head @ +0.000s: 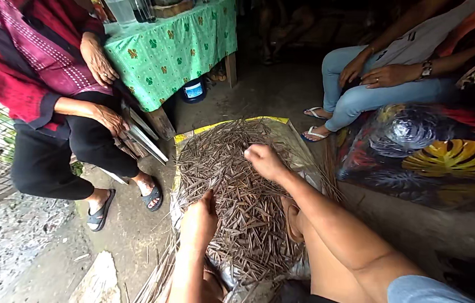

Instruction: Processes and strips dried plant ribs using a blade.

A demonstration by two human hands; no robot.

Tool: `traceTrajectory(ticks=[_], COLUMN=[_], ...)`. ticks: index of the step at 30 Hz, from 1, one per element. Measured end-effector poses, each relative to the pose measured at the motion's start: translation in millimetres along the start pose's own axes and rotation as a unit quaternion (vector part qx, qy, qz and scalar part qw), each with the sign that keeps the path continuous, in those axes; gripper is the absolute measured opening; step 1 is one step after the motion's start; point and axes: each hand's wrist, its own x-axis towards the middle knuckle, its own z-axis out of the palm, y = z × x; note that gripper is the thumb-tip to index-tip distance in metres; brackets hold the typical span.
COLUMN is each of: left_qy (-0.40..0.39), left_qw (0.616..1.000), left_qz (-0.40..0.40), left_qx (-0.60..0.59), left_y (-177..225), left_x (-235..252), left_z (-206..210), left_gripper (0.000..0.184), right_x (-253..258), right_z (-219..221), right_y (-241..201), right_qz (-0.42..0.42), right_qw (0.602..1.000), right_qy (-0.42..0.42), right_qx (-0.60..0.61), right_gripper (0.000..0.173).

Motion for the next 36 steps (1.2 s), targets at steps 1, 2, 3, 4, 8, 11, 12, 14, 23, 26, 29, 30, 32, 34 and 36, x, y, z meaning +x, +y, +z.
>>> traceTrajectory(ticks=[1,2,3,4,8,11,12,14,23,26,29,30,32,34,36], left_qy=[0.007,0.014,0.022,0.030,0.053,0.055,0.051,0.036,0.034,0.044,0.049,0.047,0.042,0.030,0.014], left_qw=[1.000,1.000,1.000,0.999,0.998,0.998,0.998,0.999,0.999,0.998,0.997,0.997,0.998,0.999,1.000], left_qz=[-0.003,-0.002,0.001,0.006,0.026,0.027,0.022,0.014,0.016,0.029,0.045,0.047,0.047,0.038,0.028], left_qx=[0.008,0.014,0.016,0.014,0.010,0.011,0.014,0.023,0.036,0.032,0.025,0.023,0.017,0.007,-0.004], left_y=[1.9,3.9,5.4,6.2,1.7,-1.0,-0.4,2.1,12.8,12.6,11.3,10.4,7.4,4.6,2.3], left_x=[0.6,0.9,1.1,1.0,-1.2,-2.7,-2.8,-1.5,1.5,-1.4,-6.1,-6.5,-7.1,-6.9,-5.6], left_z=[0.7,1.4,2.4,3.3,4.1,3.3,3.0,2.5,10.4,11.9,12.5,12.4,11.4,8.7,7.5], left_gripper=[0.039,0.040,0.039,0.039,0.039,0.040,0.039,0.039,0.040,0.039,0.039,0.039,0.040,0.041,0.041], right_x=[-8.7,-15.4,-19.3,-19.9,6.1,27.4,26.3,9.6,-11.9,-5.1,9.9,17.8,30.5,33.5,19.2], right_z=[9.4,17.5,23.0,26.5,5.5,-21.6,-21.8,-10.6,44.2,36.0,22.8,15.1,-3.0,-19.1,-21.6], right_y=[-8.0,-14.8,-19.3,-20.0,2.2,21.9,22.8,9.1,-4.0,-0.8,10.6,15.0,20.7,18.7,10.6], right_qz=[-0.011,-0.017,-0.024,-0.027,0.020,0.078,0.084,0.103,0.025,0.049,0.113,0.130,0.156,0.171,0.165], right_qw=[0.999,0.995,0.991,0.988,0.997,0.995,0.993,0.989,0.996,0.996,0.984,0.977,0.953,0.924,0.929], right_qy=[-0.050,-0.097,-0.129,-0.140,-0.027,0.061,0.072,0.019,-0.055,0.000,0.044,0.067,0.133,0.169,0.118], right_qx=[0.003,-0.008,-0.031,-0.053,-0.071,-0.002,0.030,0.102,0.063,0.073,0.127,0.153,0.224,0.298,0.310], right_gripper=[0.032,0.031,0.031,0.031,0.036,0.037,0.036,0.037,0.028,0.030,0.037,0.037,0.037,0.034,0.035])
